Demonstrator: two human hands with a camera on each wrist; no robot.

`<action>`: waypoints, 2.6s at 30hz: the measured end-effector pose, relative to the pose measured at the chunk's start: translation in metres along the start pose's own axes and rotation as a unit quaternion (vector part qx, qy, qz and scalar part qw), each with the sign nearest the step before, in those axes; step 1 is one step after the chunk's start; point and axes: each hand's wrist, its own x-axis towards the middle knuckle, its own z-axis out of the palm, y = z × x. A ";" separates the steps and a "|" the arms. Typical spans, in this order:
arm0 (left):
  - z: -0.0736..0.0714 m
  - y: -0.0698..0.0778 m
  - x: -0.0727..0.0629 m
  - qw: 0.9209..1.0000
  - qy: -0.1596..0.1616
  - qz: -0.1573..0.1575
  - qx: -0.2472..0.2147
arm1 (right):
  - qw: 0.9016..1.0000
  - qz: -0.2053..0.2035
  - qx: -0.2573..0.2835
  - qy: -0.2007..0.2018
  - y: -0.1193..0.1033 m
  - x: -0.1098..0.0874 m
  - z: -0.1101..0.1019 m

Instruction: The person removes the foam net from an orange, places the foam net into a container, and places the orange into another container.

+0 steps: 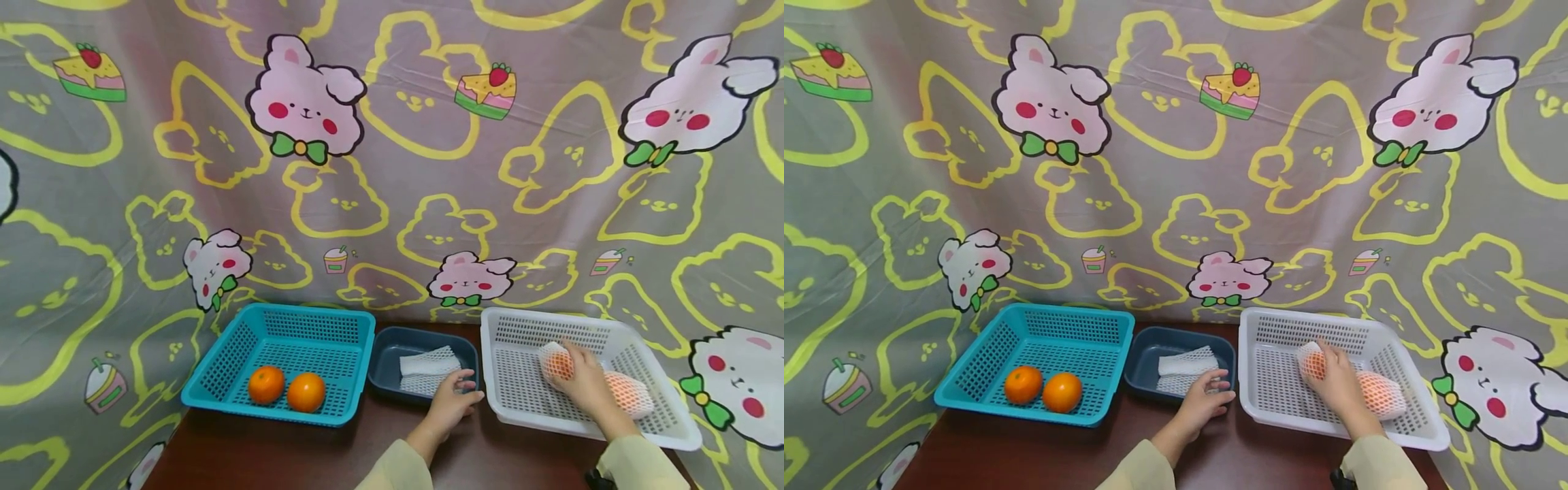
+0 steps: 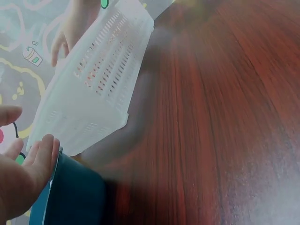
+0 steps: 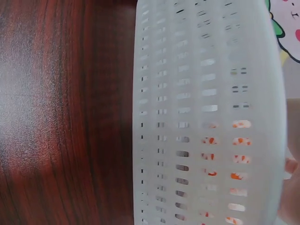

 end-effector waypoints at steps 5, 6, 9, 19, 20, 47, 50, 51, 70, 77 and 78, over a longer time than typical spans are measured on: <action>0.007 -0.005 0.003 1.000 0.005 -0.008 -0.021 | 0.999 0.014 -0.020 -0.026 0.005 0.002 0.004; 0.009 -0.005 0.003 1.000 0.005 -0.011 -0.024 | 0.999 0.018 -0.025 -0.031 0.006 0.003 0.004; 0.015 -0.004 0.004 0.999 0.003 -0.020 -0.032 | 0.998 0.026 -0.032 -0.038 0.008 0.005 0.005; 0.027 -0.004 0.006 0.998 0.006 -0.035 -0.047 | 0.997 0.037 -0.052 -0.045 0.016 0.008 0.014; 0.027 -0.005 0.007 0.998 0.007 -0.035 -0.046 | 0.997 0.038 -0.056 -0.042 0.017 0.008 0.014; 0.030 -0.006 0.011 1.000 0.011 -0.022 -0.008 | 0.991 0.017 -0.075 -0.110 0.014 0.022 0.027; 0.031 -0.007 0.012 1.000 0.006 -0.027 -0.005 | 0.991 0.008 -0.072 -0.112 0.014 0.023 0.030; 0.031 -0.007 0.012 1.000 0.005 -0.027 -0.002 | 0.991 0.003 -0.077 -0.109 0.015 0.023 0.031; 0.032 0.002 0.005 0.999 0.024 -0.038 0.014 | 0.993 0.025 -0.069 -0.090 0.011 0.025 0.029; 0.030 -0.001 0.006 0.999 0.021 -0.038 0.007 | 0.992 0.037 -0.066 -0.105 0.005 0.025 0.022; 0.030 -0.001 0.006 0.999 0.020 -0.039 0.007 | 0.992 0.033 -0.063 -0.102 0.005 0.025 0.021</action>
